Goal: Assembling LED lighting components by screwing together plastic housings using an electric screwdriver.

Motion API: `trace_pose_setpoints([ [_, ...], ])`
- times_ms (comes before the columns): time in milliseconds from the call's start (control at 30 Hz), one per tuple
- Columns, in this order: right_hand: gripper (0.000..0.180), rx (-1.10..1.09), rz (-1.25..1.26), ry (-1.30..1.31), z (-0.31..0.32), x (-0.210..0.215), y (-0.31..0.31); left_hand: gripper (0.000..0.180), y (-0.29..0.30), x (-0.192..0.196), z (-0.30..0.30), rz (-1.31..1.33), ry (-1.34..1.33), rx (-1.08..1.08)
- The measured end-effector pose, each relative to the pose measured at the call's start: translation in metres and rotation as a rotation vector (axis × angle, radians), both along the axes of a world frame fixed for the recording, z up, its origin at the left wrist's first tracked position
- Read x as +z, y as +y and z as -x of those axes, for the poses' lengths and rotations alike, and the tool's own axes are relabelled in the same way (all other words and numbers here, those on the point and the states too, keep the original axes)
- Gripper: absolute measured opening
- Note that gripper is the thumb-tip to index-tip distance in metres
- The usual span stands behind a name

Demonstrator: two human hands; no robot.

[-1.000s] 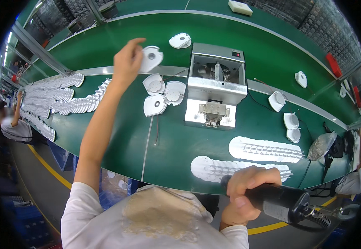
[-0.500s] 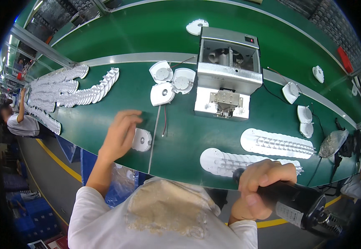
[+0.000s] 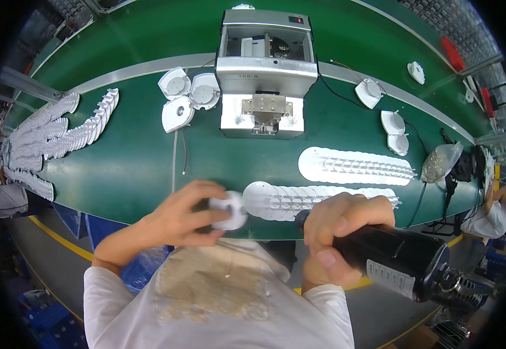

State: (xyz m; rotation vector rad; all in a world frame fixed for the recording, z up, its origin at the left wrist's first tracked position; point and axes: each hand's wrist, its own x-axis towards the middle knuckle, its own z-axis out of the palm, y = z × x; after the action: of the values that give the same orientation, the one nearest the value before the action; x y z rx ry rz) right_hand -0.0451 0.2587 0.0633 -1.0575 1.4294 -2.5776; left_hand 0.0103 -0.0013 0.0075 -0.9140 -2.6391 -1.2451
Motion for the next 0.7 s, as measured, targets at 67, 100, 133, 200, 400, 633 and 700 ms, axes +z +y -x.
trace_pose_setpoints([
  [67, 0.039, 0.012, -0.01, 0.001, 0.0, -0.001, 0.002, 0.03, 0.019, -0.012, 0.016, -0.01, 0.149, -0.096],
  [100, 0.039, 0.025, -0.013, 0.004, 0.001, -0.001, 0.003, 0.03, 0.022, -0.016, 0.019, -0.012, 0.147, -0.09],
  [133, 0.039, 0.022, -0.016, 0.002, 0.001, -0.001, 0.004, 0.031, 0.024, -0.02, 0.023, 0.009, 0.168, -0.132],
  [200, 0.04, 0.052, -0.039, 0.056, 0.004, -0.001, 0.008, 0.032, 0.027, -0.022, 0.025, 0.03, 0.184, -0.178],
  [400, 0.041, 0.041, -0.062, 0.068, 0.007, 0.001, 0.01, 0.042, 0.029, -0.023, 0.027, 0.114, 0.125, -0.239],
  [633, 0.041, 0.08, -0.101, 0.084, 0.014, 0.002, 0.013, 0.039, 0.028, -0.017, 0.035, 0.133, 0.143, -0.267],
  [700, 0.042, 0.086, -0.108, 0.089, 0.015, 0.003, 0.011, 0.037, 0.028, -0.019, 0.04, 0.103, 0.139, -0.276],
])
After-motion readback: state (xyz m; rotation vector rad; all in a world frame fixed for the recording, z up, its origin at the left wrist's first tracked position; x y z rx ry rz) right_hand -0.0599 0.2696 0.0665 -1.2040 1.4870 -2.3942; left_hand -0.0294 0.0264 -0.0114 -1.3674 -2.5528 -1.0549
